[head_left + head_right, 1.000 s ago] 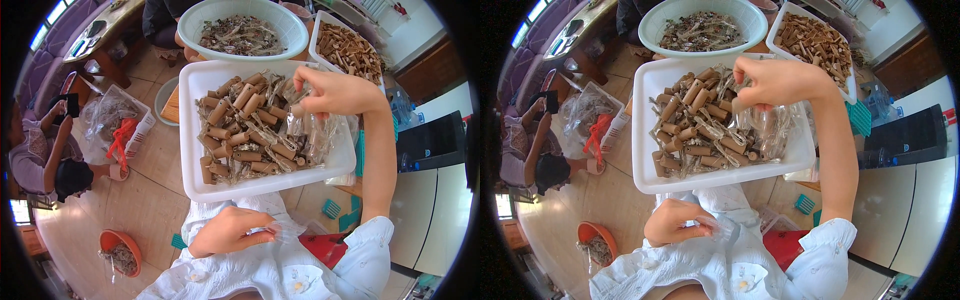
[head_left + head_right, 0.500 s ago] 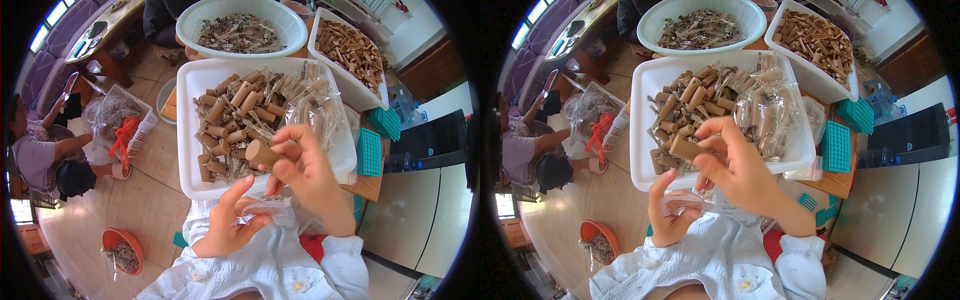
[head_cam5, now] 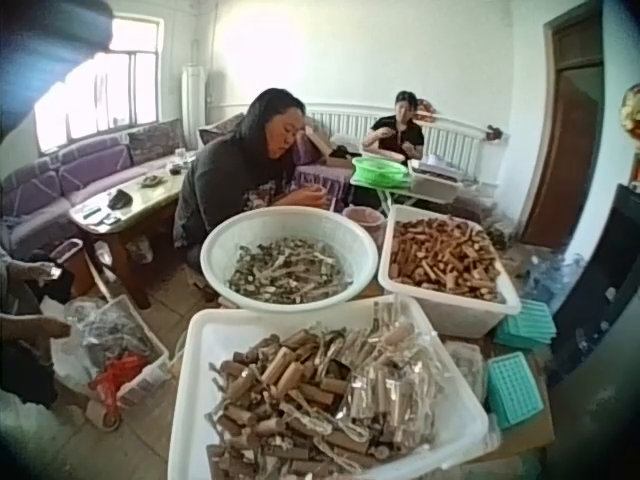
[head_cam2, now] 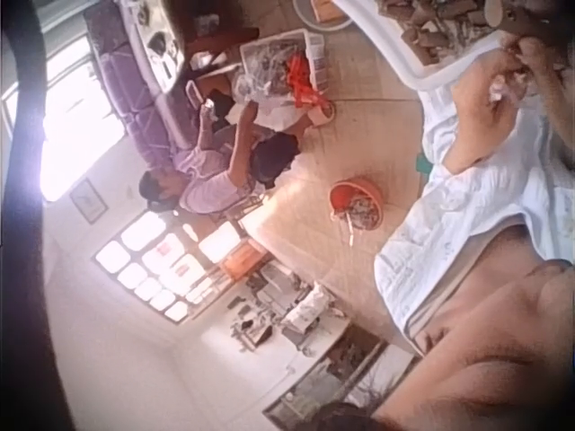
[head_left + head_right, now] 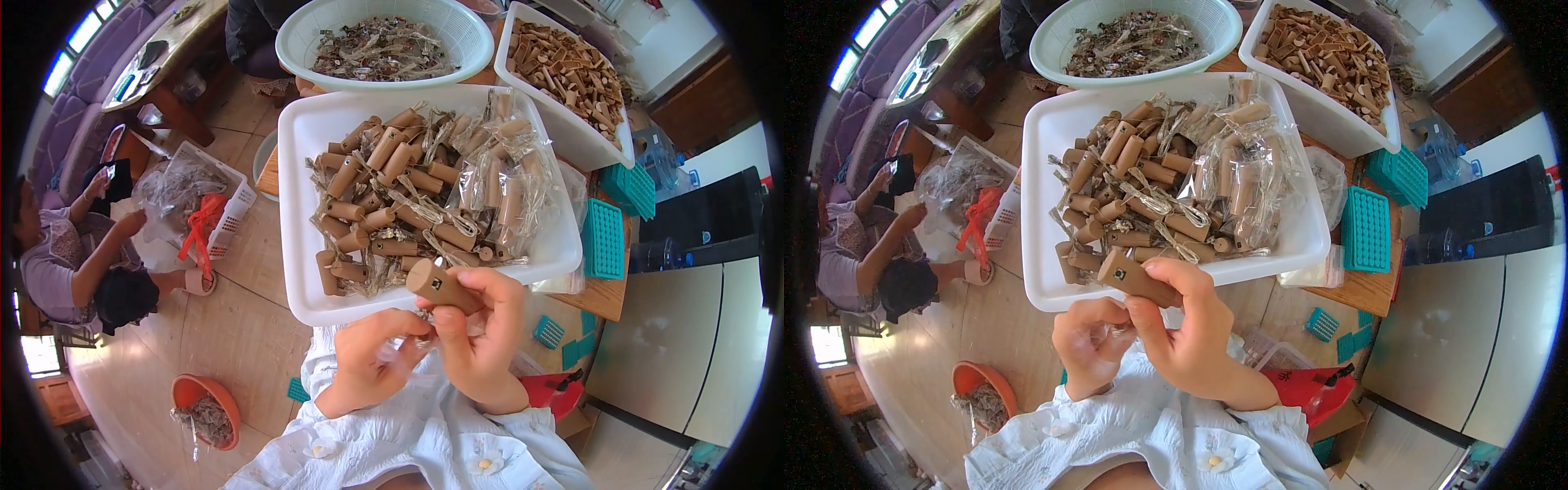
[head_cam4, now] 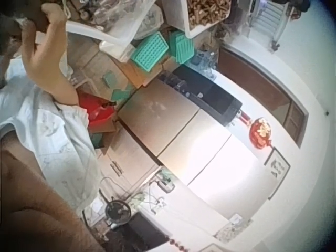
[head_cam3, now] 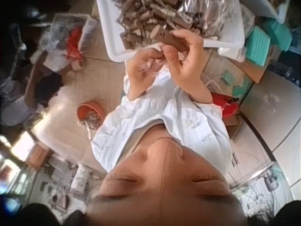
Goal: The person packages small wooden cylindrical components into small plastic zip bags by hand.
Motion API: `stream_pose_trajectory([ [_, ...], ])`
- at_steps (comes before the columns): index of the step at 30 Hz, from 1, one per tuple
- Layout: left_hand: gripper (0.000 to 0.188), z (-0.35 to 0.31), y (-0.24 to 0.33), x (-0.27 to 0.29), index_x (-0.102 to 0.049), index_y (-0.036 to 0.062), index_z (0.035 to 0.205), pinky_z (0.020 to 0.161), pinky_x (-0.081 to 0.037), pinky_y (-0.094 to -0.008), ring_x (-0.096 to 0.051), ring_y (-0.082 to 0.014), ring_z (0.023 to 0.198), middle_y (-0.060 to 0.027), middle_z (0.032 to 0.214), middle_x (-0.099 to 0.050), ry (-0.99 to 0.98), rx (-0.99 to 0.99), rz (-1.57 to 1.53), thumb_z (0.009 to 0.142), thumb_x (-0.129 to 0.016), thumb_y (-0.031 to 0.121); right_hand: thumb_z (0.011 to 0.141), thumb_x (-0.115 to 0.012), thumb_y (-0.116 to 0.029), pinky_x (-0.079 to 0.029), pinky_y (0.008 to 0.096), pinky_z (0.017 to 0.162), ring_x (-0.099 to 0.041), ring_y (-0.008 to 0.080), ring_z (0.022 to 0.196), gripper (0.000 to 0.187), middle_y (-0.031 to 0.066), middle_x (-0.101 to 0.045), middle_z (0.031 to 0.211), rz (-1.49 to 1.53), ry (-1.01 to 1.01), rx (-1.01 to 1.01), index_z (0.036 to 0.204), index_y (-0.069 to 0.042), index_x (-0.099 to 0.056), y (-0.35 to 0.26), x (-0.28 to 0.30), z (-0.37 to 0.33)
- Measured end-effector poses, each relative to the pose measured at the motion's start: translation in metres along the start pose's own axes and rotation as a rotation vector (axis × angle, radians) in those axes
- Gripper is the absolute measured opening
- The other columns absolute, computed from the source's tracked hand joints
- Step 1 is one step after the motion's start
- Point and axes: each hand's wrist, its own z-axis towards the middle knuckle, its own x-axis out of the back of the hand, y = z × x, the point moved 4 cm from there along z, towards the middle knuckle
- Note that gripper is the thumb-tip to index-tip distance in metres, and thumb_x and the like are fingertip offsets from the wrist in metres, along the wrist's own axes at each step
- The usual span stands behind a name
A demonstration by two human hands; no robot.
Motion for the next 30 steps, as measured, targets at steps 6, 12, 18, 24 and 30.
stream_pose_trajectory([
  [6, 0.016, -0.006, -0.002, 0.001, -0.041, 0.0022, 0.088, 0.064, -0.049, -0.0283, -0.061, -0.0197, 0.068, -0.0144, 0.073, -0.059, 0.104, 0.329, -0.889, 0.078, -0.054, 0.000, 0.082, -0.058, -0.014, -0.048, 0.0271, 0.069, -0.058, 0.0160, 0.083, 0.030, 0.0118, -0.057, 0.094, 0.186, -0.124, -0.243, 0.104, 0.003, -0.048, 0.004, 0.005, -0.001],
  [12, 0.019, -0.003, -0.008, 0.004, -0.038, 0.0034, 0.089, 0.061, -0.048, -0.0264, -0.060, -0.0188, 0.069, -0.0134, 0.072, -0.059, 0.154, 0.331, -0.967, 0.079, -0.055, 0.004, 0.080, -0.061, -0.014, -0.047, 0.0227, 0.068, -0.057, 0.0148, 0.086, 0.032, 0.0110, -0.057, 0.097, 0.273, -0.181, -0.327, 0.106, 0.001, -0.053, 0.000, -0.001, -0.009],
  [18, 0.036, -0.001, -0.001, 0.007, -0.033, 0.0013, 0.103, 0.063, -0.050, -0.0275, -0.061, -0.0205, 0.073, -0.0140, 0.081, -0.058, 0.141, 0.319, -0.772, 0.076, -0.056, -0.005, 0.074, -0.067, -0.015, -0.043, 0.0185, 0.058, -0.055, 0.0117, 0.075, 0.033, 0.0100, -0.056, 0.095, 0.061, 0.044, -0.089, 0.102, -0.001, -0.058, 0.001, 0.024, 0.001],
  [24, 0.045, -0.004, 0.006, 0.016, -0.038, 0.0005, 0.107, 0.062, -0.050, -0.0264, -0.063, -0.0221, 0.074, -0.0113, 0.081, -0.060, 0.057, 0.317, -0.266, 0.071, -0.065, -0.003, 0.065, -0.074, -0.018, -0.043, 0.0200, 0.054, -0.056, 0.0132, 0.067, 0.038, 0.0121, -0.057, 0.086, -0.075, 0.119, 0.175, 0.095, 0.000, -0.059, -0.031, 0.067, 0.008],
  [30, 0.049, -0.003, 0.006, 0.013, -0.041, 0.0030, 0.108, 0.061, -0.047, -0.0218, -0.064, -0.0168, 0.071, -0.0090, 0.068, -0.064, -0.061, 0.293, -0.080, 0.068, -0.070, 0.004, 0.055, -0.075, -0.001, -0.051, 0.0246, 0.050, -0.061, 0.0194, 0.062, 0.036, 0.0155, -0.059, 0.082, -0.359, -0.196, 0.551, 0.087, 0.000, -0.060, -0.069, 0.045, 0.017],
])
